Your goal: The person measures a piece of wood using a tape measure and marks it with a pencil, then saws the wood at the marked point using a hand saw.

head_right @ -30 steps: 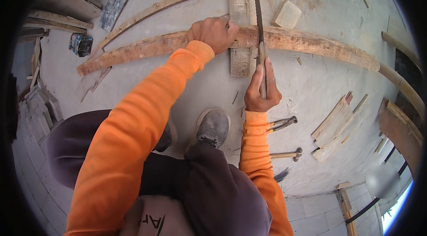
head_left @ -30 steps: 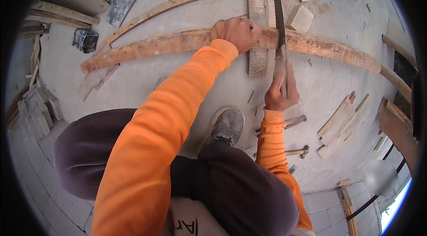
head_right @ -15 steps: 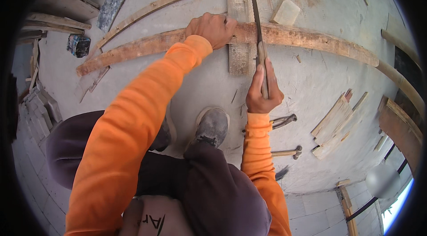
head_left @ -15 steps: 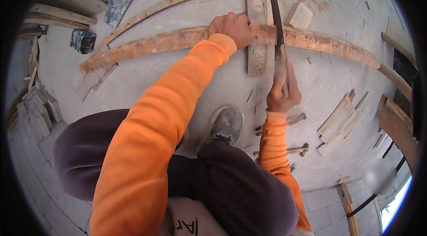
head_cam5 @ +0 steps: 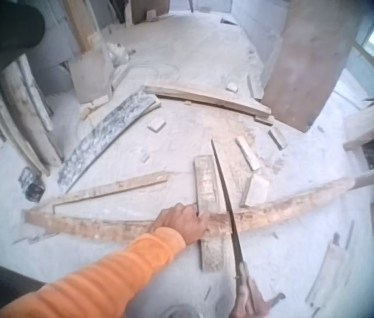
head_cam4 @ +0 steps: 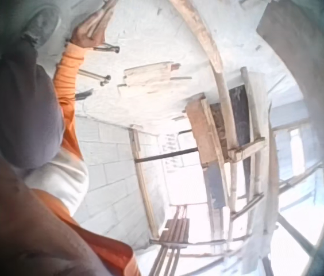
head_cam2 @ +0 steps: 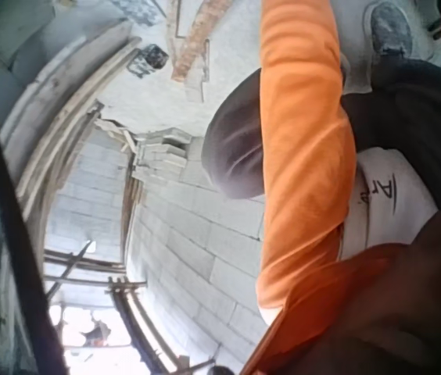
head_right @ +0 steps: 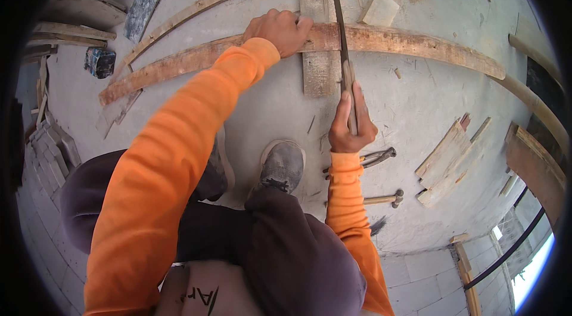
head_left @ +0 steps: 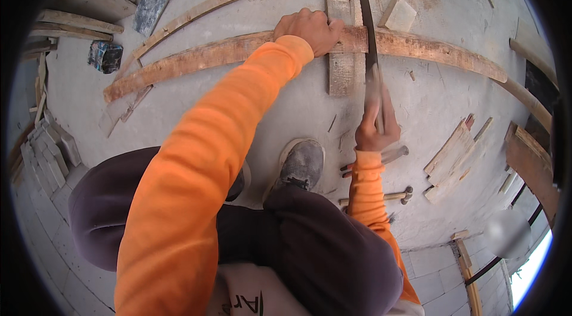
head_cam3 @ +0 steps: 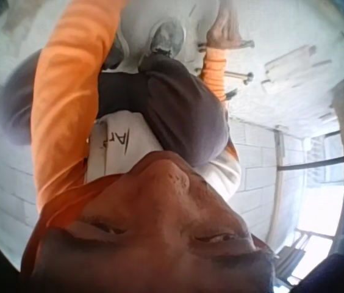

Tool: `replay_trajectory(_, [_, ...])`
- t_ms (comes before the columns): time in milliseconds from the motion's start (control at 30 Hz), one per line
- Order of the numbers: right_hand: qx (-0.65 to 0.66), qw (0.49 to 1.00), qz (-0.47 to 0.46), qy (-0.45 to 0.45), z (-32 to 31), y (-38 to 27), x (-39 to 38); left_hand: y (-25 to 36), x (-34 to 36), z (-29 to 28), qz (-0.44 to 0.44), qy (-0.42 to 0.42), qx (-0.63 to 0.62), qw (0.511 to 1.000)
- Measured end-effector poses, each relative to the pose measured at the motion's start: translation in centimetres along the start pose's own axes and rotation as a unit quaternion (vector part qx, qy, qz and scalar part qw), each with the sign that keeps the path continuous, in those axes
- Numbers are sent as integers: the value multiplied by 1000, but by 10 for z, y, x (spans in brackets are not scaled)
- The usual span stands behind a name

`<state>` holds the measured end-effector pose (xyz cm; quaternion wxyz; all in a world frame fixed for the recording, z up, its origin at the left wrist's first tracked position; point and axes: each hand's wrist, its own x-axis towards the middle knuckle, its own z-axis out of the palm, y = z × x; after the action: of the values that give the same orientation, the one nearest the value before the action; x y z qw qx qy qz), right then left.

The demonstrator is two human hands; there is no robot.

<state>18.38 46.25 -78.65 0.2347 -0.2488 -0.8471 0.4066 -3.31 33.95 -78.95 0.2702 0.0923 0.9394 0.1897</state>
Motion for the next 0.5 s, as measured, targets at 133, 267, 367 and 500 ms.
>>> replay_trajectory(133, [11,1000,1,-7,11,-6,10,-2,-5,-2,-5,0,12,1000])
replay_trajectory(267, [-42,998,36,-18,-76,11,-115,-1,2,-7,-9,-13,0,1000])
replay_trajectory(367, [-26,999,31,-11,-93,5,-135,2,-2,-8,-15,-22,-3,1000])
replay_trajectory(500, [-6,1000,-14,26,-1,5,-17,2,-1,-8,7,-18,14,1000])
